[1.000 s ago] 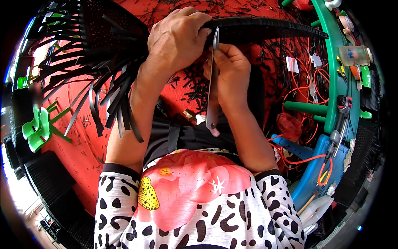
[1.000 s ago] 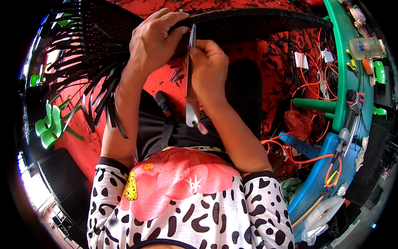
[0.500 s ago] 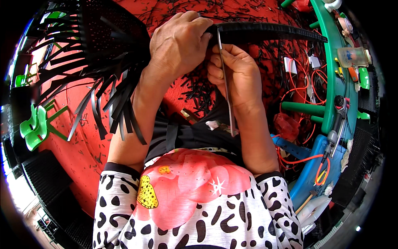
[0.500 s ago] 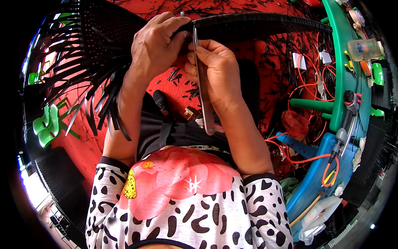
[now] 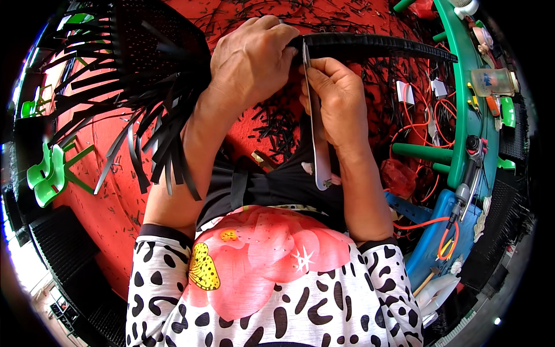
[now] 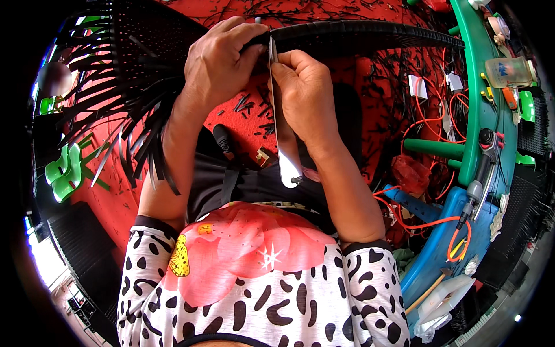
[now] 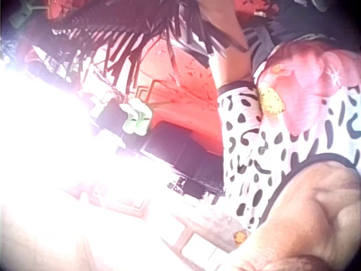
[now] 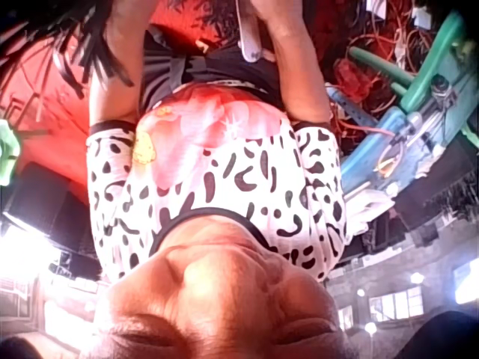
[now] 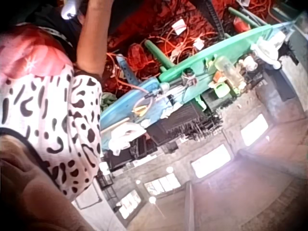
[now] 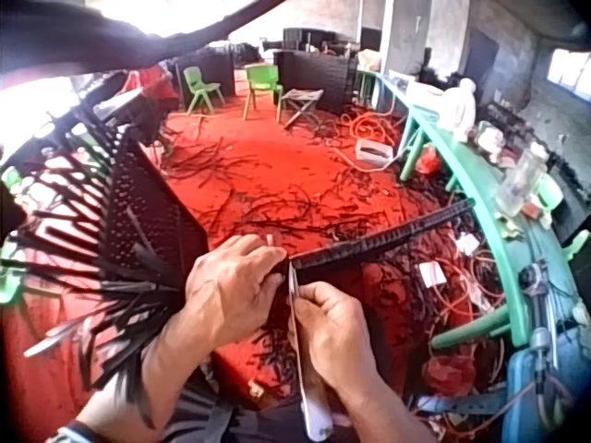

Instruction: The person sits on the floor and assembles a black plastic chair by inserting and securing black plastic strips into the chair frame. They use a power drill to fasten the strips and pliers to adjust or trim them. The process is repeated for multiple sections of the chair.

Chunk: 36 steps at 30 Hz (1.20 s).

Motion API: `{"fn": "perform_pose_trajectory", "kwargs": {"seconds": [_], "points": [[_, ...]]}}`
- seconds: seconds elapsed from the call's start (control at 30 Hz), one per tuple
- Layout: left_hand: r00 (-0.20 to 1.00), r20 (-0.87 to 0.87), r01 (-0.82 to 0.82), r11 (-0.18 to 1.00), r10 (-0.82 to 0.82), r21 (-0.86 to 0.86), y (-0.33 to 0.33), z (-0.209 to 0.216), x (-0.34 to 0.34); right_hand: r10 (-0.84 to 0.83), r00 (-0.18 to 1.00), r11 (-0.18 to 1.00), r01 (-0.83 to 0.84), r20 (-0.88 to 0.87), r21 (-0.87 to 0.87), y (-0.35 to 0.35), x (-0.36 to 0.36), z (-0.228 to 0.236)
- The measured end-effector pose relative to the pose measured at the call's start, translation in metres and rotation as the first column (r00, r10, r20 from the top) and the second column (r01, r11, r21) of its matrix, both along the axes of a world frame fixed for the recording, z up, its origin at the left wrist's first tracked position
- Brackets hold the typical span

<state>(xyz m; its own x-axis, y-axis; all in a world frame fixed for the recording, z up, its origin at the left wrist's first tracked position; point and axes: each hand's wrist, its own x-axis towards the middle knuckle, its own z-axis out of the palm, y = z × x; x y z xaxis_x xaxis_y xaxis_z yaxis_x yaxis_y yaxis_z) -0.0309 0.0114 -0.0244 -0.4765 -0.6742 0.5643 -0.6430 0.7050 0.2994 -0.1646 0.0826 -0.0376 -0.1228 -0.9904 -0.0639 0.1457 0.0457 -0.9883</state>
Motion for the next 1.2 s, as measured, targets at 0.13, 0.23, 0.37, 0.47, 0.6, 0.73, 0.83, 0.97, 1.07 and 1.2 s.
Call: {"fn": "perform_pose_trajectory", "kwargs": {"seconds": [0.13,0.23,0.37,0.47,0.6,0.73,0.83,0.97,1.07,1.2], "points": [[1.0,0.008,0.015,1.0,-0.016,0.02,0.002,0.001,0.001,0.082,0.987,0.99,-0.097,0.138,0.107,0.008,-0.005,0.008],[0.999,0.013,0.033,0.998,-0.034,0.049,-0.002,0.004,0.0,0.149,0.864,0.957,-0.249,0.481,0.151,0.03,0.002,0.019],[1.0,-0.018,0.004,0.998,-0.003,0.056,-0.008,0.004,0.001,0.098,0.895,0.99,-0.132,0.436,0.05,0.036,0.0,0.011],[1.0,-0.019,0.008,0.997,-0.007,0.083,-0.009,0.004,0.002,0.028,0.895,0.997,-0.059,0.446,0.056,0.04,-0.009,0.007],[1.0,-0.001,0.004,0.992,-0.004,0.126,-0.008,0.007,0.001,0.039,0.907,0.996,-0.071,0.419,0.061,0.044,-0.016,-0.009],[0.999,-0.008,0.039,0.994,-0.038,0.098,-0.014,0.005,0.001,0.025,0.913,0.995,-0.064,0.408,0.081,0.044,-0.021,-0.017],[1.0,0.011,0.011,0.996,-0.012,0.085,-0.016,0.004,-0.001,0.016,0.911,0.995,-0.055,0.412,0.081,0.044,-0.022,-0.02],[0.998,0.03,-0.052,0.998,0.051,0.039,-0.013,0.001,-0.003,0.017,0.917,0.995,-0.056,0.398,0.087,0.043,-0.021,-0.024],[0.993,0.055,-0.104,0.995,0.105,-0.011,-0.011,-0.001,-0.007,0.017,0.935,0.993,-0.057,0.354,0.102,0.043,-0.019,-0.026],[0.992,0.068,-0.103,0.99,0.11,-0.091,-0.011,-0.002,-0.026,-0.044,0.939,0.991,-0.001,0.341,0.131,0.046,-0.022,-0.022]]}}
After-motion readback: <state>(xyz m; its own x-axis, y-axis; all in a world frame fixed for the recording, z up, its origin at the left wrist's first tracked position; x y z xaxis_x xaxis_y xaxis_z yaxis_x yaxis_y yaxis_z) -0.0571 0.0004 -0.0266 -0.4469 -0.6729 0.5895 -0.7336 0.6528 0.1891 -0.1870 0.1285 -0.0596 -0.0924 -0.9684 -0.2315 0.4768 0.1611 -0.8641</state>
